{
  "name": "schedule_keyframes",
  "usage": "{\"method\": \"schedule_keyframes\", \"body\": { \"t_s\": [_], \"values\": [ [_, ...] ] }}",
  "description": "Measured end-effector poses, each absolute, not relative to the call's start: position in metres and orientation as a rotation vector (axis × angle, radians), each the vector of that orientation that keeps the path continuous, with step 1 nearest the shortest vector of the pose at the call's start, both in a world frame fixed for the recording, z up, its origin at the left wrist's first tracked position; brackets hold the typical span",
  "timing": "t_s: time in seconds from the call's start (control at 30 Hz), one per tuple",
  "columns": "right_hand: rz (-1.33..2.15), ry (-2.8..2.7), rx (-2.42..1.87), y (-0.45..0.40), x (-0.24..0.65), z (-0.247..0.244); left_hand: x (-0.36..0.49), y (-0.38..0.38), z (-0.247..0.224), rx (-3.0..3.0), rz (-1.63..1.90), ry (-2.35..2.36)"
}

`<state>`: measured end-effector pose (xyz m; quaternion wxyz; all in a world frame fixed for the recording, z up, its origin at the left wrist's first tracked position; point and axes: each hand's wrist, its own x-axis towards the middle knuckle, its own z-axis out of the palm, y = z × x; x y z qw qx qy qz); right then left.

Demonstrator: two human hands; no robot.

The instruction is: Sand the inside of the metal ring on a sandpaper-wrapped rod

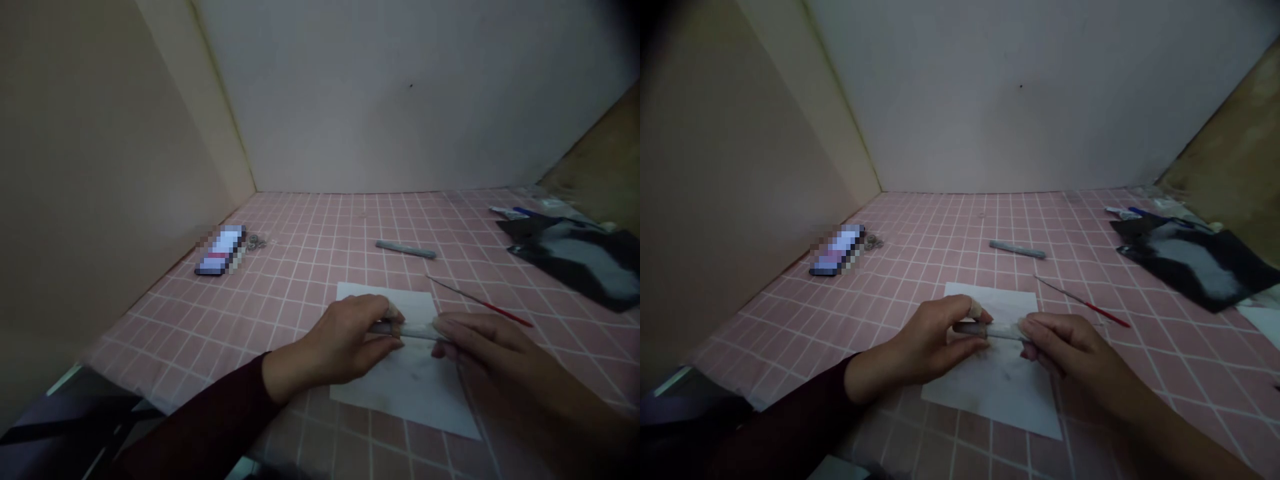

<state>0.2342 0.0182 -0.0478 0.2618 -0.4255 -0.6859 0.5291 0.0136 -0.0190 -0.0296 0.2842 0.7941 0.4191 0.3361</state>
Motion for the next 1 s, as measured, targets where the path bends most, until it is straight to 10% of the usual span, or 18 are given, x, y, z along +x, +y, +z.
{"method": "schedule_keyframes", "body": {
  "t_s": [1.0],
  "values": [
    [1.482,-2.18,-1.08,0.008,0.234,-0.041,0.001,-0.012,-0.031,1.577,0.637,0.944]
  ]
}}
